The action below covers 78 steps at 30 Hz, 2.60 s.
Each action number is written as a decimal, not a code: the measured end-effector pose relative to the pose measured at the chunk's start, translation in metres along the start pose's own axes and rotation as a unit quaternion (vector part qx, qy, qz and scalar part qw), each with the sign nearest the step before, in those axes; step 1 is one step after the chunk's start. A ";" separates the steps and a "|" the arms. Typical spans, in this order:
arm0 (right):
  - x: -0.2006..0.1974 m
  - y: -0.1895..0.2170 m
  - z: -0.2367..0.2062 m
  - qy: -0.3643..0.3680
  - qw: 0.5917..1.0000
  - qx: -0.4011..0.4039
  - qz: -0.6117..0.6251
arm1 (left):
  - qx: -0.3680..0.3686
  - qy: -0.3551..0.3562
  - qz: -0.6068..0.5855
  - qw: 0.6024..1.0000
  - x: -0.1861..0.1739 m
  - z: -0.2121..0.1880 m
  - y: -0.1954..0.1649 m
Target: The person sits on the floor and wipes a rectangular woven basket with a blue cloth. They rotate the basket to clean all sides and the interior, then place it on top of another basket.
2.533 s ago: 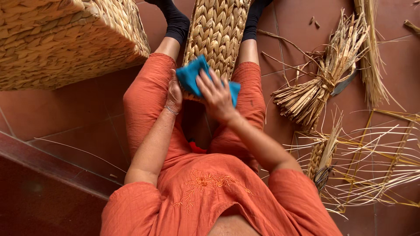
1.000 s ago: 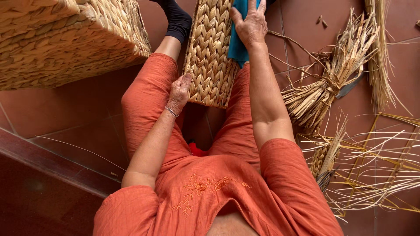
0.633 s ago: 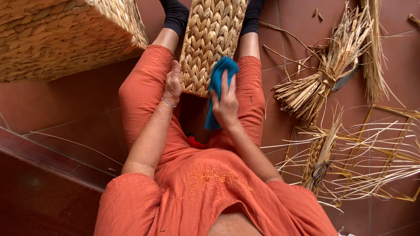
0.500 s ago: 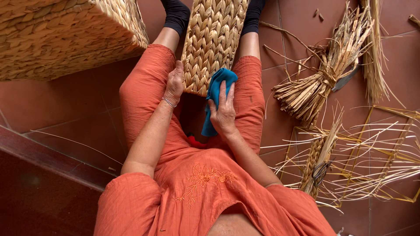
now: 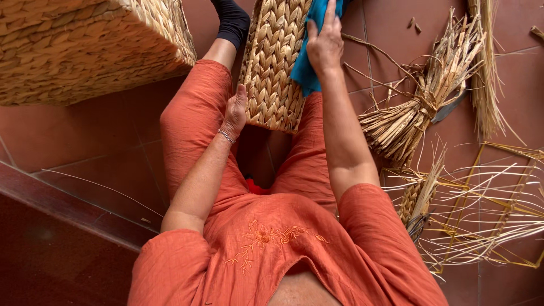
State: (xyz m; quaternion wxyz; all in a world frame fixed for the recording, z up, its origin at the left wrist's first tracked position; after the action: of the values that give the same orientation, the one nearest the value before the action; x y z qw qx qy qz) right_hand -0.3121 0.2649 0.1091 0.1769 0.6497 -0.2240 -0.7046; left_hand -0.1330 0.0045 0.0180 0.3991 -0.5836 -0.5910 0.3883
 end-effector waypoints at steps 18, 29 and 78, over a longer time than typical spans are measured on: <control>-0.038 0.072 -0.206 -0.029 0.965 -0.256 0.038 | 0.152 0.053 0.036 0.986 0.057 -0.023 -0.055; -0.024 0.034 -0.033 -0.090 0.985 -0.147 -0.008 | 0.130 0.066 0.212 0.966 0.073 -0.032 -0.064; -0.168 0.005 -0.186 -0.140 0.984 -0.048 0.097 | 0.392 0.108 0.555 0.726 0.155 -0.096 -0.171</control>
State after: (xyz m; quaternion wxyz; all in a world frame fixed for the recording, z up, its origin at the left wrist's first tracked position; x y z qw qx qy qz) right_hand -0.1115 0.3360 0.2419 0.2425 0.5103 -0.2746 -0.7780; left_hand -0.1094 0.1564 0.2155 0.3665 -0.6372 0.0900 0.6720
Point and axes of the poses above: each hand's wrist, its own z-axis towards the middle knuckle, its own x-axis out of the palm, y = z × x, the point moved 5 cm from there along z, towards the middle knuckle
